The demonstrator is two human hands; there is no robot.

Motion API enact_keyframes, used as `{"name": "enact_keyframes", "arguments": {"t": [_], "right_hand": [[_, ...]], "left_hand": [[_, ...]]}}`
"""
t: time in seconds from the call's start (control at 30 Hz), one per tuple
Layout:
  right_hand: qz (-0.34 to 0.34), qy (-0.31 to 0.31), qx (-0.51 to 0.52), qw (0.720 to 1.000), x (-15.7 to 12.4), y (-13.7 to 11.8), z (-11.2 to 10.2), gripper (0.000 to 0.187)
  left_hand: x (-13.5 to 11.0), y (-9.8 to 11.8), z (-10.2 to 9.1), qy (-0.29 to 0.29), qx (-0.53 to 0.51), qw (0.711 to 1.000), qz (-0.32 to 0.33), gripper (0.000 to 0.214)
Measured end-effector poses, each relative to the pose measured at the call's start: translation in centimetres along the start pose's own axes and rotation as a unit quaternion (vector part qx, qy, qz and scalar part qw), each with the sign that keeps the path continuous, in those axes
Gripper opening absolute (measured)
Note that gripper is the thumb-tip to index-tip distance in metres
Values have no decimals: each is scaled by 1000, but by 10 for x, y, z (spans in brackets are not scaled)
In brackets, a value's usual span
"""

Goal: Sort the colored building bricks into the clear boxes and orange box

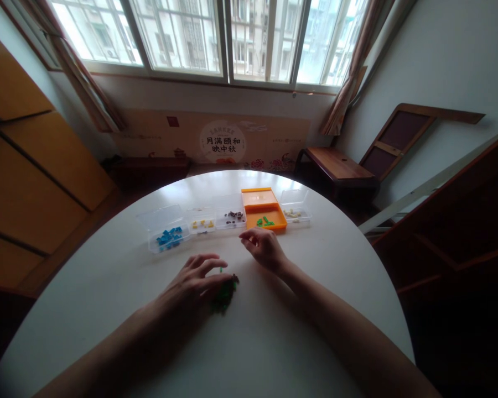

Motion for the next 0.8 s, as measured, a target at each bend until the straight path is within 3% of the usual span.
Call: {"name": "enact_keyframes", "arguments": {"t": [0.3,0.5,0.7,0.8], "right_hand": [[-26,-14,-4,1000,-14,-1,4,10],[-45,-21,3,999,-19,-6,7,10],[-42,-38,-5,998,-22,-5,13,10],[-41,-45,-10,998,-23,-5,13,10]], "left_hand": [[0,-7,1,29,-10,999,-12,10],[4,-6,2,28,-21,999,-26,13],[-1,-13,-1,97,10,992,-77,11],[-5,-17,-1,70,-6,993,-89,15]]}}
Point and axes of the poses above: each hand's wrist, its own x-axis towards the middle knuckle, its own z-axis out of the palm, y = z × x, the point moved 2 cm from there along x, towards the middle knuckle, and after that the axes turned 6 degrees about z, right-handed, at the moved point
